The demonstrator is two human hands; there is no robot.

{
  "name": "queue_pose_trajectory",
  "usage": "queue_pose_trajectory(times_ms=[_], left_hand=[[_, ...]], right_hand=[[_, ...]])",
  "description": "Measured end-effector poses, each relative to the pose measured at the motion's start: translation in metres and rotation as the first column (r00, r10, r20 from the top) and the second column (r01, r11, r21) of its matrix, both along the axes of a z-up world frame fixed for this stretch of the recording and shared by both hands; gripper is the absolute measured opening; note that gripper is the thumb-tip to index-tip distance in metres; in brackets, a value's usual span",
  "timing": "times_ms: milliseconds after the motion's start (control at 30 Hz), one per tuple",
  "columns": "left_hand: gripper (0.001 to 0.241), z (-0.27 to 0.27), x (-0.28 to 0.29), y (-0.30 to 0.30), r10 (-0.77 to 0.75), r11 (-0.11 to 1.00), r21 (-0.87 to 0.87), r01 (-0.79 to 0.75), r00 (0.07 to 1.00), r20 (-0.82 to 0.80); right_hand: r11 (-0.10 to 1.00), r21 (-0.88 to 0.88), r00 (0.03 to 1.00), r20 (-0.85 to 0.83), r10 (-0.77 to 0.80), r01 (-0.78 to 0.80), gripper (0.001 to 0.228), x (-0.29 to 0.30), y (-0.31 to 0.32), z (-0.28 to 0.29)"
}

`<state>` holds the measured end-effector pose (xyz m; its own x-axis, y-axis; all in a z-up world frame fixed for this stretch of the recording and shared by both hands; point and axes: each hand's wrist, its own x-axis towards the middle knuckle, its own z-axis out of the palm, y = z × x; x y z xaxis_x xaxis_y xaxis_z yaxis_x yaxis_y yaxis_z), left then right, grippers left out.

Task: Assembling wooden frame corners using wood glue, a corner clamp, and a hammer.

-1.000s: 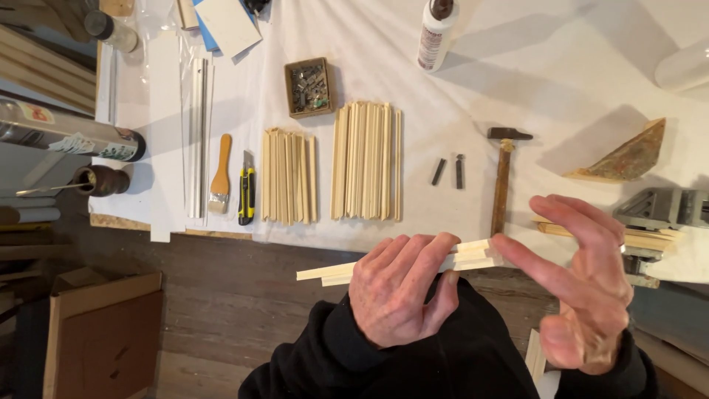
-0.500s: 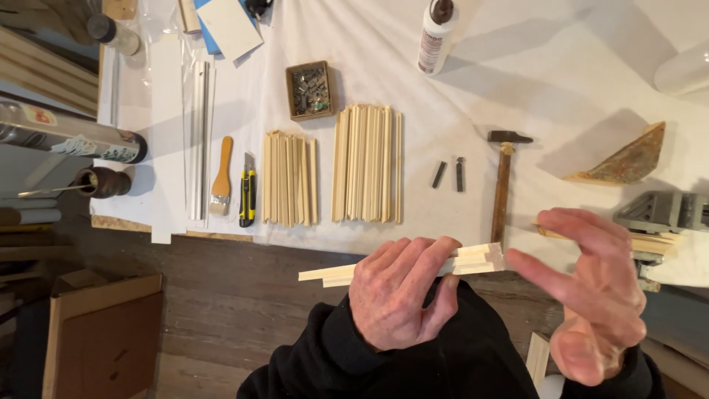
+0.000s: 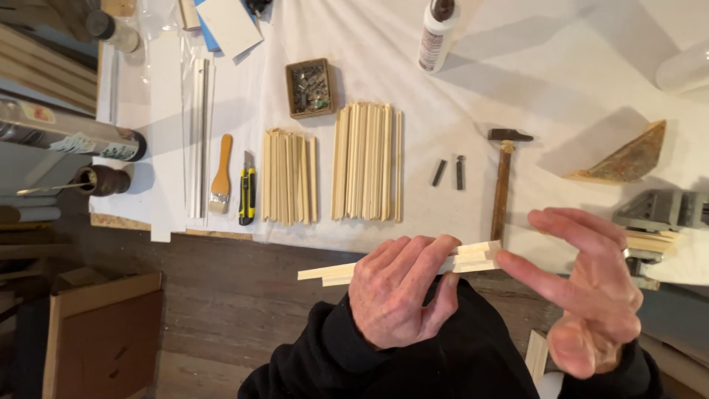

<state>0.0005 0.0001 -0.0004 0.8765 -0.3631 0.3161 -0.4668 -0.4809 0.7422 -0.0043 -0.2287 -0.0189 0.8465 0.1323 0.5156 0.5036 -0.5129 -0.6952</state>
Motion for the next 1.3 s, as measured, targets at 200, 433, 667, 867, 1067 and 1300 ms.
queue_pose_trajectory(times_ms=[200, 433, 667, 867, 1067, 1300], left_hand=[[0.032, -0.001, 0.000, -0.001, -0.006, 1.000, 0.000, 0.006, 1.000, 0.000], [0.033, 0.002, -0.001, 0.000, -0.011, 1.000, 0.009, 0.011, 1.000, 0.009], [0.033, 0.001, -0.002, -0.001, -0.032, 0.999, 0.003, 0.032, 0.999, -0.003], [0.034, 0.001, -0.002, 0.000, -0.037, 0.999, 0.000, 0.037, 0.999, 0.008], [0.033, 0.002, -0.003, 0.001, -0.036, 0.999, 0.000, 0.036, 0.999, 0.008], [0.034, 0.000, -0.003, 0.002, -0.050, 0.999, 0.008, 0.050, 0.999, 0.019]], right_hand=[[0.998, 0.014, 0.997, 0.040, 0.065, -0.066, 0.074, 0.007, 0.000, 0.002], [0.998, 0.010, 0.997, -0.039, 0.065, -0.064, 0.070, 0.007, 0.000, 0.003], [0.995, 0.044, 0.991, -0.094, 0.093, -0.089, 0.071, 0.004, 0.002, 0.010], [0.996, 0.063, 0.995, -0.065, 0.075, -0.071, 0.075, 0.001, 0.006, 0.014], [0.996, 0.085, 0.996, -0.078, 0.047, -0.041, 0.074, -0.002, 0.005, 0.011], [0.996, 0.078, 0.994, -0.098, 0.049, -0.041, 0.077, -0.003, 0.003, 0.009]])
